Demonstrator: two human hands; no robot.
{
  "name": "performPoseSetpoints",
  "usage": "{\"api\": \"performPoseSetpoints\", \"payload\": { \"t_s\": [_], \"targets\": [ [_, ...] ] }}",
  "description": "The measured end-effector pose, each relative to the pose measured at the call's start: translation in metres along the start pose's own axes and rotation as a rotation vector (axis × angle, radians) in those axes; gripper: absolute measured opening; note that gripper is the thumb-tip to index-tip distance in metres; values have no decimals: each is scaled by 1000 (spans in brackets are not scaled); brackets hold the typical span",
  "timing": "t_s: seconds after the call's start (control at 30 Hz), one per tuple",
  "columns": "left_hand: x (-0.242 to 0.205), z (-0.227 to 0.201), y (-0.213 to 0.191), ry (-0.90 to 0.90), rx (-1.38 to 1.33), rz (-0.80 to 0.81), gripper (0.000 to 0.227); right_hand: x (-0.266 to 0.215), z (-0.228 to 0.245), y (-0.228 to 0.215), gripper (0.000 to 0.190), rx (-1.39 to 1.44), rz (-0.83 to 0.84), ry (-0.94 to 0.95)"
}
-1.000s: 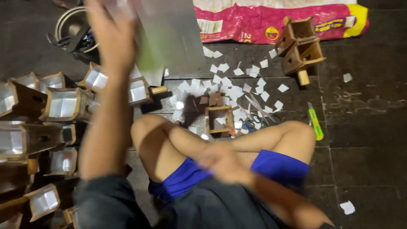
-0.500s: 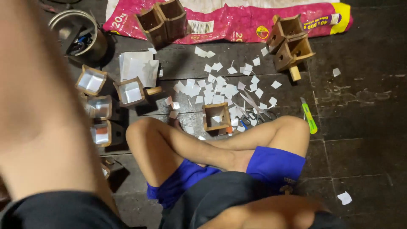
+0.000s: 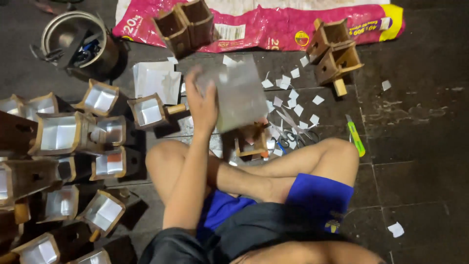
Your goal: Marking a small metal sheet with a pen and cutting it with scissors to fit into wooden lantern frames
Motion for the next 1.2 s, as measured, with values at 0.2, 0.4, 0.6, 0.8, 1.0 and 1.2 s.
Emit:
{"api": "performPoseSetpoints", "payload": {
  "t_s": [0.2,0.4,0.6,0.8,1.0,1.2],
  "targets": [
    [-79,23,-37,-667,104,268,64,-57,-60,-82,74,-36,-92,-7],
    [-133,106,-48,-894,719,443,61,-111,-256,-228,24,-729,-654,743],
    [-132,96,-40,-844,357,324,67,-94,-376,-233,35,-1126,-4,1255],
    [-139,76,-43,-990,41,188,55,-90,-427,-244,12,-1342,51,1215],
    [-147,65,-27,-1062,-94,173,61,-76,-374,-231,31,-1217,-115,1283],
    [-159,101,-29,-958,95,220,59,-75,-336,-236,41,-969,-674,1106]
  ]
}}
Point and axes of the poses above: each hand's wrist, its own x-axis towards the middle knuckle, its own y-axis out of the palm, z = x × y, the point moved 4 cm from there along x, towards the middle knuckle, and after that the axes turned 5 degrees about -x, right-handed, at the moved point
